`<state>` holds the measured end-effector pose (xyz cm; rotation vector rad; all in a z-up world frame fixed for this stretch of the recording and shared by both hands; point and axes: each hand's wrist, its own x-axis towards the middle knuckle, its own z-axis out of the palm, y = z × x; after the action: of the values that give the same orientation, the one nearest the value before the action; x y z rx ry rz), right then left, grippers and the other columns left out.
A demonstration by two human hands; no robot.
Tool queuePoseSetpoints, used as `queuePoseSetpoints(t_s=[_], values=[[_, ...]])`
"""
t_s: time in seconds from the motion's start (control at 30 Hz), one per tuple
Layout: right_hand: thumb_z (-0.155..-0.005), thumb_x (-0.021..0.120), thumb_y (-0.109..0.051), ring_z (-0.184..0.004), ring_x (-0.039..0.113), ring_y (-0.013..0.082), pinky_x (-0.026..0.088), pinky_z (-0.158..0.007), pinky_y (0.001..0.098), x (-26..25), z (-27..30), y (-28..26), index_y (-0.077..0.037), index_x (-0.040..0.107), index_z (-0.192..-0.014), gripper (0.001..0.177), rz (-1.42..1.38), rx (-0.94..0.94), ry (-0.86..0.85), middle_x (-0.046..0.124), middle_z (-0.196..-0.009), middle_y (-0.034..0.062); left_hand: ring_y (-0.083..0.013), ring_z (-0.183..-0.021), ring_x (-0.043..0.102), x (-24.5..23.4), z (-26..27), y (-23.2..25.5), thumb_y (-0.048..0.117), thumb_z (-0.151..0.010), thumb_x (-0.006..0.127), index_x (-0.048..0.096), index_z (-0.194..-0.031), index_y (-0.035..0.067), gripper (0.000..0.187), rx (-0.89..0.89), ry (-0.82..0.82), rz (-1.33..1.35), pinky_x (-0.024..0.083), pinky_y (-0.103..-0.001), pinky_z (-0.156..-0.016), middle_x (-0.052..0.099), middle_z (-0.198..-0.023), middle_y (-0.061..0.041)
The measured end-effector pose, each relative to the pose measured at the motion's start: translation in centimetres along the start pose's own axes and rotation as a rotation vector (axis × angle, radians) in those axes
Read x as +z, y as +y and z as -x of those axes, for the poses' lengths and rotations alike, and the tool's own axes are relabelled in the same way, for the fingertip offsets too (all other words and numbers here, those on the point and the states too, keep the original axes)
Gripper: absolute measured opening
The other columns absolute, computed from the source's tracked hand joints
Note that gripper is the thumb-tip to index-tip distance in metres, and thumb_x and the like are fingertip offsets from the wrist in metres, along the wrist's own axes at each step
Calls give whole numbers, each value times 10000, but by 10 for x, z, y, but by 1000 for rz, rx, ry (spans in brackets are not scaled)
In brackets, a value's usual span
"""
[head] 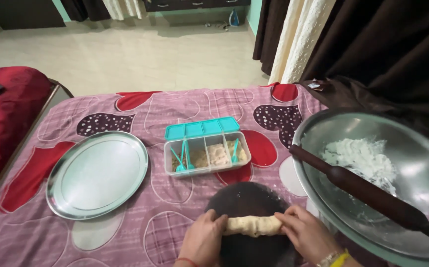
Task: The person kneads and shapes a piece of dough on a small wooden board. They repeatedly add small amounts of ingredients from a divided container, folding and pressing the dough until it forms a compact ball.
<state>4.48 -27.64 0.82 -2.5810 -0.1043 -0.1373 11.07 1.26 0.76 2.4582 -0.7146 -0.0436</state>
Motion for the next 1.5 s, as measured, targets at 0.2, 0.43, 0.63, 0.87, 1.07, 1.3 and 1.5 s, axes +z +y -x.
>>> queuePoseSetpoints(t_s=[0.2, 0.43, 0.63, 0.87, 1.07, 1.3, 1.5], values=[[-860, 690, -198, -1021, 690, 282, 543, -897, 400, 7, -61, -5, -224, 765, -1092, 246, 265, 234, -197, 699, -1042, 40, -360, -975, 673, 13, -46, -2, 162, -856, 647, 693, -972, 115, 133, -85, -168, -115, 546, -475, -826, 651, -1032, -159], [-891, 627, -181, -1111, 653, 275, 526, -948, 408, 4, -34, -27, -244, 727, -1184, 315, 256, 242, -112, 661, -1152, 43, -349, -1071, 609, 6, -27, 26, 92, -840, 588, 640, -1238, 117, 402, -36, 114, -128, 558, -451, -764, 610, -1149, -147], [-681, 687, -102, -1132, 604, 354, 499, -918, 468, 6, 39, -23, -129, 671, -1324, 644, 233, -227, 156, 580, -1271, 167, -294, -955, 547, 65, 35, 16, 223, -865, 596, 589, -1320, -81, 547, 384, 82, -369, 471, -412, -740, 557, -1042, -126], [-755, 738, -268, -1148, 590, 350, 454, -950, 499, 31, 3, -12, -131, 674, -1205, 474, 306, -582, 244, 630, -1246, 122, -272, -926, 545, 69, 5, 13, 259, -811, 611, 632, -1250, -45, 534, 299, 208, -429, 466, -398, -727, 564, -1001, -103], [-855, 696, -260, -1001, 634, 268, 524, -857, 418, 26, -48, -24, -203, 750, -1172, 327, 215, -110, -23, 688, -1047, 37, -299, -941, 596, 56, -28, 4, 170, -795, 641, 592, -1315, -11, 553, 244, 65, -219, 539, -410, -677, 597, -1052, -96], [-902, 669, -327, -1016, 650, 261, 525, -878, 429, 16, -73, -34, -268, 765, -1117, 243, 302, 86, -184, 676, -996, 24, -325, -970, 640, 44, -37, 5, 123, -888, 599, 603, -1252, 92, 365, 117, -82, -157, 565, -454, -695, 618, -1066, -72], [-813, 598, -198, -1164, 634, 294, 508, -954, 457, 35, 8, -4, -144, 693, -1238, 438, 356, -433, 171, 679, -1251, 84, -315, -995, 652, 72, 15, 8, 201, -848, 557, 549, -1394, 6, 580, 371, 197, -404, 537, -451, -739, 638, -1156, -138]])
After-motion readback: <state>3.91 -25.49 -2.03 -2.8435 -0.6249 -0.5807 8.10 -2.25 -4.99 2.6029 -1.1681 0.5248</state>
